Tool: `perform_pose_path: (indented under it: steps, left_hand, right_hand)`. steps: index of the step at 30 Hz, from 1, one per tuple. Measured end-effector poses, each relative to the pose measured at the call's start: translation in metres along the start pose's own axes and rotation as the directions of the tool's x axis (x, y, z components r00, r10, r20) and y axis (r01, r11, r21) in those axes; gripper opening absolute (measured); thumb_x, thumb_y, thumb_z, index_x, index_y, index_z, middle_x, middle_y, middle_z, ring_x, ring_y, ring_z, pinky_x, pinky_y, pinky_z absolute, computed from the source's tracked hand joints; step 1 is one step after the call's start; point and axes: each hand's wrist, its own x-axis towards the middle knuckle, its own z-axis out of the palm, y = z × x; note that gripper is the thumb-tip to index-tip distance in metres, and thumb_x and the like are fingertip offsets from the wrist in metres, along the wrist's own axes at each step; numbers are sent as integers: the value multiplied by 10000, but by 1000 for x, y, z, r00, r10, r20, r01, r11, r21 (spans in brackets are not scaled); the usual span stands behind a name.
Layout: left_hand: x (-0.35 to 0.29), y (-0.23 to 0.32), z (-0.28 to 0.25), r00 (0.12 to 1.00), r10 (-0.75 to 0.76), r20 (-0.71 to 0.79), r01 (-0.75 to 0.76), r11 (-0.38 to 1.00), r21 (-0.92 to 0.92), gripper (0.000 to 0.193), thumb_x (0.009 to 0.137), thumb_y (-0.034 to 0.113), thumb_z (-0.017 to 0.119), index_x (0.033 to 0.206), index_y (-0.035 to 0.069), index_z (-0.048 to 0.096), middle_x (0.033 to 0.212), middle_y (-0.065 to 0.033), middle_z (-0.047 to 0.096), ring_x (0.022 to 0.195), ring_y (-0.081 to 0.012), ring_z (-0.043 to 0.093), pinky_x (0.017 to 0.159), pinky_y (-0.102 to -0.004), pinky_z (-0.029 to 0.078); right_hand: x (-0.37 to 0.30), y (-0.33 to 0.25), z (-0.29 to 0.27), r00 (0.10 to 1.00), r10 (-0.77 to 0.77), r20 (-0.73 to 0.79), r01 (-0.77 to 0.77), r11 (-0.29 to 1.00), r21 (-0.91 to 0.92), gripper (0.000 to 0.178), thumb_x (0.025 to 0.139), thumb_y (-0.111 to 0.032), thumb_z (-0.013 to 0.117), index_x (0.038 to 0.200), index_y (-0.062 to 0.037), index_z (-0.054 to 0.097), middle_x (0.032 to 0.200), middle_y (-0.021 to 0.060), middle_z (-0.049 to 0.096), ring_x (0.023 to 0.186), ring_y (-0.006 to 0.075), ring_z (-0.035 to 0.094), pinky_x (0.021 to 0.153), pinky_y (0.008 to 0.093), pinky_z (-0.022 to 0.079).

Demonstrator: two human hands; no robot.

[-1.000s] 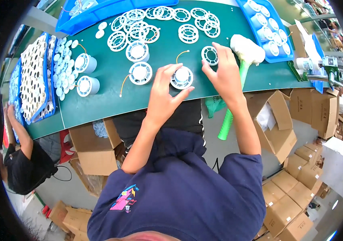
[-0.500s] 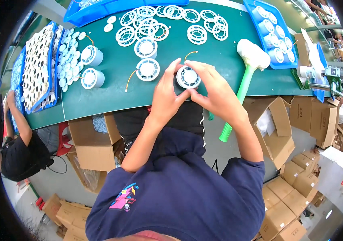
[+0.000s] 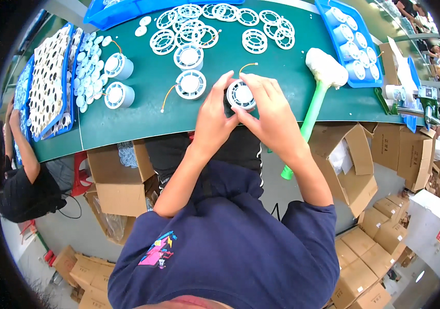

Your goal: Assembling small circular electronic components using a white rubber mallet.

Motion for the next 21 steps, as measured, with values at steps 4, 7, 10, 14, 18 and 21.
perform_pose_path:
  steps: [4, 7, 10, 14, 18, 21]
  left_hand:
    - [-1, 0, 3, 1000, -11, -14, 11, 1000, 5, 850, 733, -36, 822, 1478, 3, 415, 1265, -203, 625, 1171, -419, 623, 963, -463, 530]
    - [-2, 0, 4, 999, -20, -32, 20, 1000, 1, 840, 735, -36, 820, 1473, 3, 419, 1264, -208, 627, 1166, -421, 627, 954, -468, 534]
    - [-2, -1, 3, 999, -10, -38, 10, 1000, -2, 835, 736, -35, 821, 1469, 6, 423, 1256, -209, 630, 1158, -418, 630, 946, -467, 536]
    - [-2, 0, 4, 999, -5, -37, 5, 1000, 7, 824, 738, -33, 820, 1462, 10, 429, 1253, -209, 631, 1150, -413, 634, 939, -463, 538]
    - [-2, 1, 6, 998, 13, -59, -12, 1000, 23, 811, 740, -29, 816, 1454, 13, 435, 1218, -206, 635, 1123, -407, 640, 931, -456, 539]
    - [-2, 1, 7, 997, 18, -75, -16, 999, 36, 804, 744, -23, 813, 1452, 11, 434, 1198, -204, 636, 1105, -405, 642, 925, -456, 538]
  right_hand:
    - [-2, -1, 2, 999, -4, -50, 1, 998, -64, 620, 811, -80, 828, 1360, 29, 563, 1278, 214, 649, 1165, 397, 627, 993, 453, 517]
    - [-3, -3, 9, 993, -13, -117, 2, 996, -94, 605, 813, -87, 829, 1350, 28, 575, 1254, 215, 662, 1122, 399, 646, 968, 457, 529]
    - [-5, -2, 12, 989, -64, -136, 45, 989, -141, 593, 815, -102, 832, 1336, 37, 586, 1249, 222, 662, 1113, 397, 648, 955, 456, 535]
    - [-6, 2, 11, 987, -78, -141, 59, 989, -136, 587, 813, -116, 837, 1321, 44, 592, 1242, 226, 661, 1109, 400, 648, 944, 450, 539]
    - [-7, -3, 17, 982, -59, -182, 21, 980, -200, 573, 800, -134, 852, 1286, 46, 606, 1207, 218, 664, 1067, 396, 649, 922, 451, 540]
    - [-6, -6, 23, 975, -45, -220, -6, 974, -226, 570, 794, -143, 859, 1271, 44, 609, 1191, 212, 662, 1048, 395, 645, 911, 455, 539]
